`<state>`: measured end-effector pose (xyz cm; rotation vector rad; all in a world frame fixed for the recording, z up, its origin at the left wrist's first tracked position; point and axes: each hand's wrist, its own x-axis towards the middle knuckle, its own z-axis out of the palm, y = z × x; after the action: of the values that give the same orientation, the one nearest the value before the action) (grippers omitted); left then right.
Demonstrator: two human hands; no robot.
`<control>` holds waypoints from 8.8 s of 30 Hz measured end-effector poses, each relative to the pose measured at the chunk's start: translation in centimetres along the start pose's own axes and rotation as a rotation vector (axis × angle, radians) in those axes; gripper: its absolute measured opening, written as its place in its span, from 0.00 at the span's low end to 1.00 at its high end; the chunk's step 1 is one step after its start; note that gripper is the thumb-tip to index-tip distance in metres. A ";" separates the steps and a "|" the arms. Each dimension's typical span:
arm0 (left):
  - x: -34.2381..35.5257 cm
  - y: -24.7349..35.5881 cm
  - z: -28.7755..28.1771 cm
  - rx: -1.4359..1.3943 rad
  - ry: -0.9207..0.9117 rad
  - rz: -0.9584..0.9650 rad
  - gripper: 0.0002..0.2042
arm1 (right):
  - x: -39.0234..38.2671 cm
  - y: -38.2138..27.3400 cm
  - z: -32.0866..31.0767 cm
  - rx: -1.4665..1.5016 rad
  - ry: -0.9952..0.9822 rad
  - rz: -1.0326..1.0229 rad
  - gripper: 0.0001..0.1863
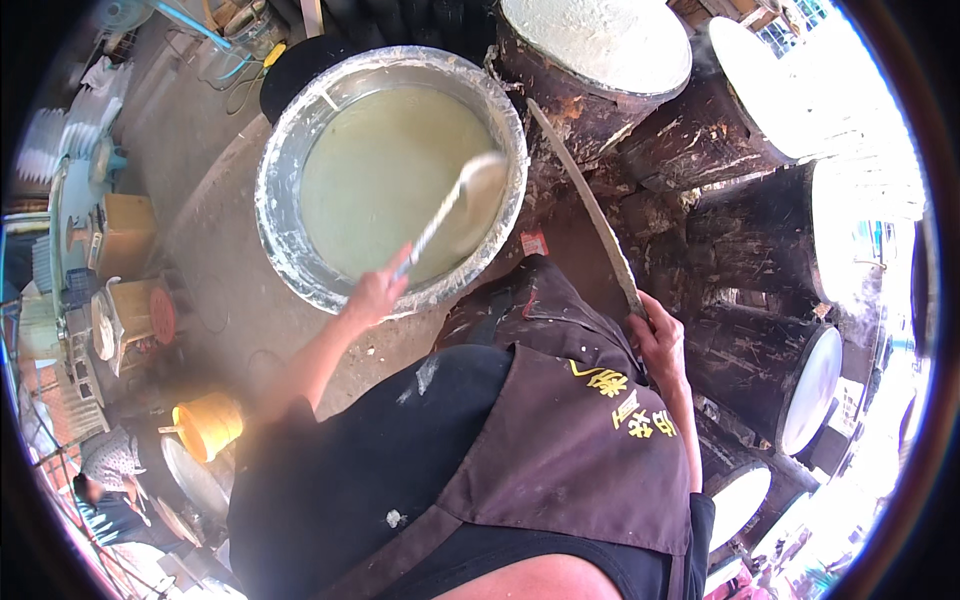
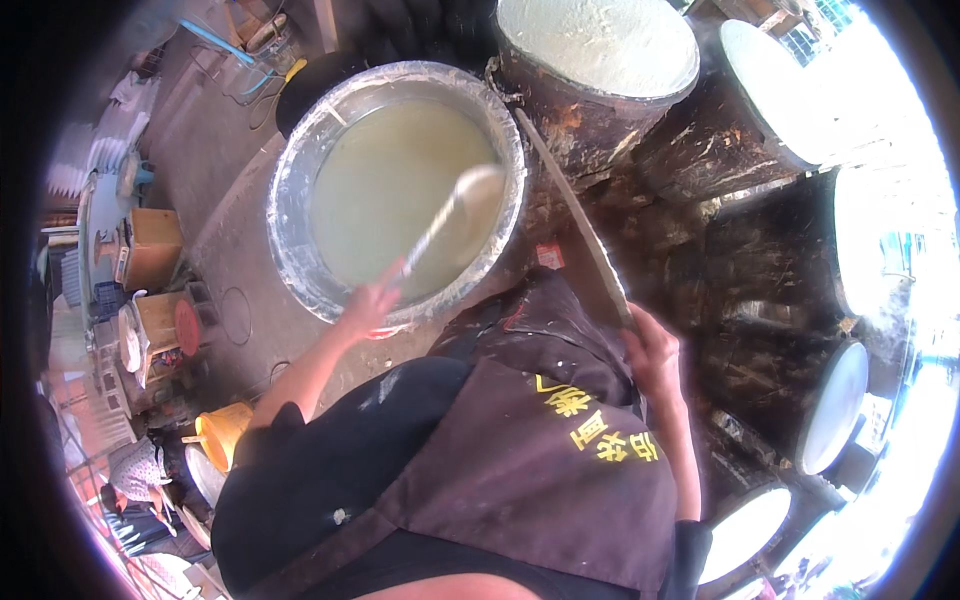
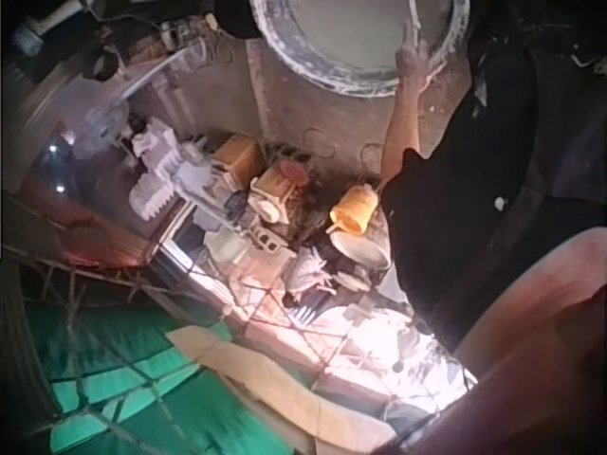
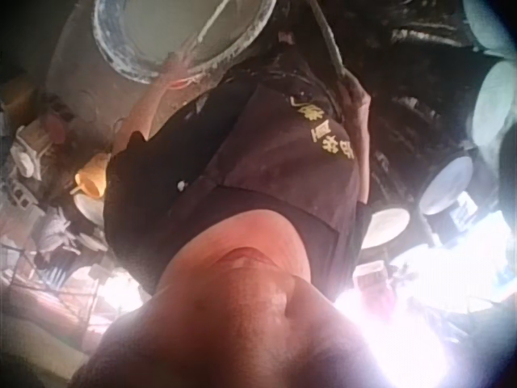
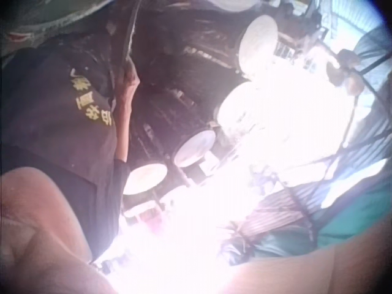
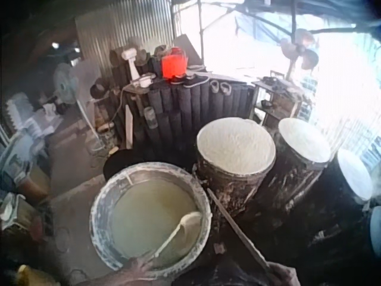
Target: The person ladles batter onto multiple hot griddles, spreads it into thin circular crepes, and removes the cooked crepes to a stack. The process is repeated continuously across several griddles.
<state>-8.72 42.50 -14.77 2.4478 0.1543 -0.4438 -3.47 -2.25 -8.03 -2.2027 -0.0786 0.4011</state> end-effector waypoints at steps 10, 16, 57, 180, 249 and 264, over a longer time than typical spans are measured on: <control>1.0 5.0 3.6 -1.138 -0.280 -0.629 0.27 | -0.6 -0.4 0.8 -0.100 -0.186 0.029 0.28; -4.5 9.1 5.0 -2.201 -0.411 -0.592 0.13 | -0.3 1.2 -0.8 -0.207 -0.359 -0.090 0.27; 6.1 30.9 -4.1 -1.277 -0.679 0.026 0.28 | -7.3 2.9 -4.2 0.655 0.455 0.193 0.26; 15.2 72.8 16.7 -1.007 -1.266 0.506 0.28 | -24.1 37.1 -40.6 0.148 1.283 0.660 0.30; 9.3 73.6 17.8 -1.073 -1.293 0.461 0.28 | -32.7 42.3 -47.5 -0.104 0.955 0.505 0.18; 15.7 75.3 17.3 -0.940 -1.446 0.359 0.28 | -27.4 25.9 -32.1 0.754 1.318 0.579 0.34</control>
<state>17.50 -27.57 10.09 0.8255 -0.5488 -1.4140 -21.53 -48.05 -2.96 -1.3230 1.2139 -0.6724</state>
